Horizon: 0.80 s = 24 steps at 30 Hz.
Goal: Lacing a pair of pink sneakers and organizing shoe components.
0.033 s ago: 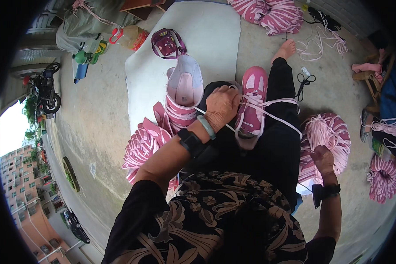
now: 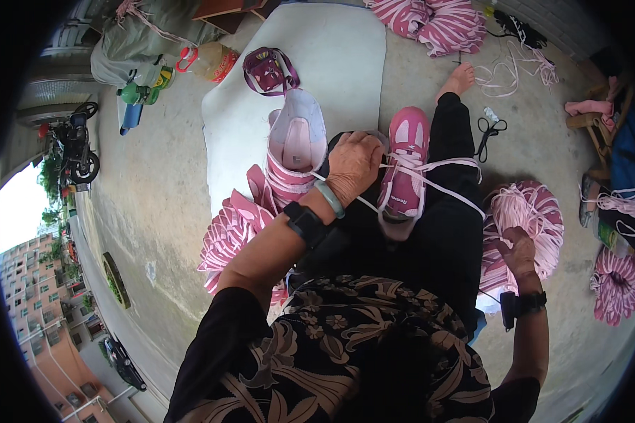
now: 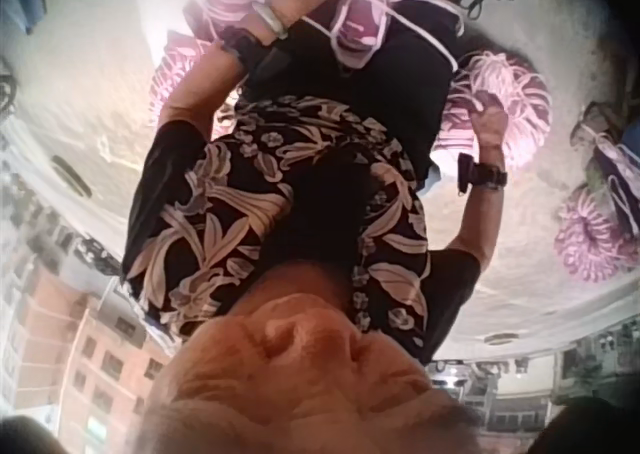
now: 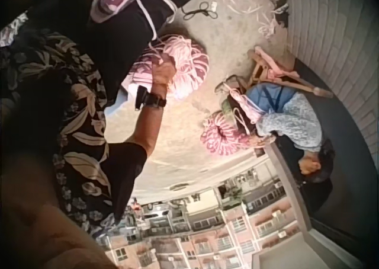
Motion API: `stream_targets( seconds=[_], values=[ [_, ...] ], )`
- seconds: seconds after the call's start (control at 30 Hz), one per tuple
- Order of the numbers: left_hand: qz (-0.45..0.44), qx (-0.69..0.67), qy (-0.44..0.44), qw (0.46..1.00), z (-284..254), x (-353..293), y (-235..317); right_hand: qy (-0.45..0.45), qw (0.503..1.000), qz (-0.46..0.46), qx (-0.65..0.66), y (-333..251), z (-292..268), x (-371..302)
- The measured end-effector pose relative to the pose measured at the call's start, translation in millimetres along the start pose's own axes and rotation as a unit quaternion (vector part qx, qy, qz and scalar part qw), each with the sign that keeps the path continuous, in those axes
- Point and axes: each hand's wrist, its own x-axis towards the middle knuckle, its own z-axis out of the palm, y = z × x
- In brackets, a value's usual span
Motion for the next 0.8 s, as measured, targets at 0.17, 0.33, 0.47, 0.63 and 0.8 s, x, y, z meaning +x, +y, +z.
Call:
stream_targets(
  seconds=[0.17,0.33,0.47,0.63,0.8],
  values=[
    [-0.004,0.050,-0.091,0.995,22,34,-32,0.060,0.996,-0.060,-0.002,-74,-26,52],
    [0.006,0.138,-0.327,0.935,43,51,-47,0.128,0.982,-0.122,-0.074,-112,-29,77],
    [0.074,0.073,-0.290,0.951,45,50,-52,0.117,0.976,-0.181,-0.033,-128,-21,96],
    [-0.022,-0.016,-0.204,0.979,16,44,-55,0.055,0.969,-0.239,-0.002,-147,-10,107],
    [-0.263,-0.687,-0.125,0.666,-30,25,-59,0.082,0.964,-0.249,0.046,-161,-2,110]
  ],
)
